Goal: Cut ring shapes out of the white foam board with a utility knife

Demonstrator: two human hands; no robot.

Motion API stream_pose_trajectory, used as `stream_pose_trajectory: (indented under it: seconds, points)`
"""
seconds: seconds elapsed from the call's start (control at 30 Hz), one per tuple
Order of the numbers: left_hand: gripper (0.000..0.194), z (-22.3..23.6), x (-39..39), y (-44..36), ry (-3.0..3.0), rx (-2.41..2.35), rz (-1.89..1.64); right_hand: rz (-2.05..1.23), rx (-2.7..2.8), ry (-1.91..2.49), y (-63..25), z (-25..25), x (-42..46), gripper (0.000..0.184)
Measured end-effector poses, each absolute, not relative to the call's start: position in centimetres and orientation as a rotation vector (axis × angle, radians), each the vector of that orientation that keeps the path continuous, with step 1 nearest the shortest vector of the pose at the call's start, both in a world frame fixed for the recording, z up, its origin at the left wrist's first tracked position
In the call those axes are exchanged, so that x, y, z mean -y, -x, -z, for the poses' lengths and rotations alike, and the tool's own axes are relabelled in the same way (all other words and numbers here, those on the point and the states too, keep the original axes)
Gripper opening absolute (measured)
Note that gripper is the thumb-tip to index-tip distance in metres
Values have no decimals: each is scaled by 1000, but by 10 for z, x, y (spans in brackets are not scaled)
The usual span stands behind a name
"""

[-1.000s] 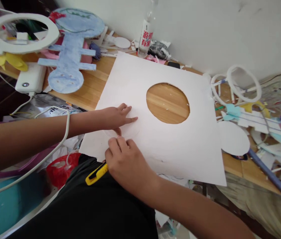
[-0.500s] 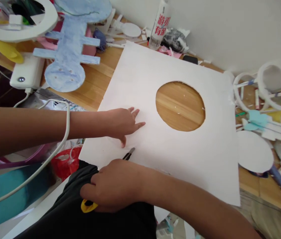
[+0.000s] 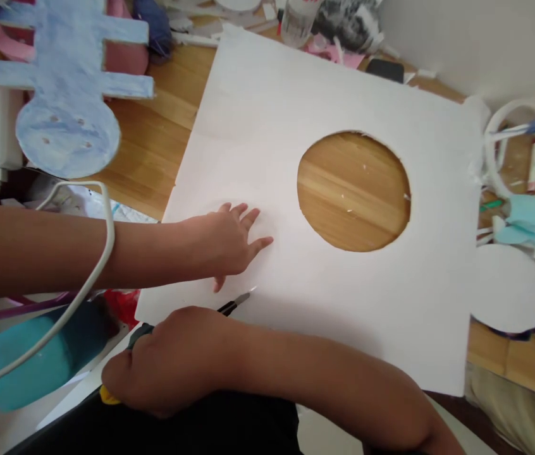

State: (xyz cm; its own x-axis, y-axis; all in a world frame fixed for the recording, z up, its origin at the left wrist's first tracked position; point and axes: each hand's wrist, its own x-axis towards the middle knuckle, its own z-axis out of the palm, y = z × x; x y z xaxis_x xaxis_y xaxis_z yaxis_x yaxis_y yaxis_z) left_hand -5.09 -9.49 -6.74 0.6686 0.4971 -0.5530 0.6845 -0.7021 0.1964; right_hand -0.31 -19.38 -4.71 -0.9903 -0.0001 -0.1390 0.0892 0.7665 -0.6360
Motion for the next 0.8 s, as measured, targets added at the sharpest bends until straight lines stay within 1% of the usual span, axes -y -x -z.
stream_pose_trajectory:
  seconds: [0.1,0.27,0.47,0.6,0.8]
  points:
    - [117,73,91,56,-2449,-855,702,1012,-2862,-110,9,52,192,21]
    - [119,81,88,57,-2334,-899,602,1008,-2896,-152,13,55,192,22]
    - [123,53,95,61,-2340,-902,657,953,-2990,-141,14,63,195,30]
    - [128,43,94,58,-2244,-916,760,949,-3018,-161,14,65,196,22]
    - [123,41,92,56,-2254,-895,792,854,-3113,-172,20,71,202,14]
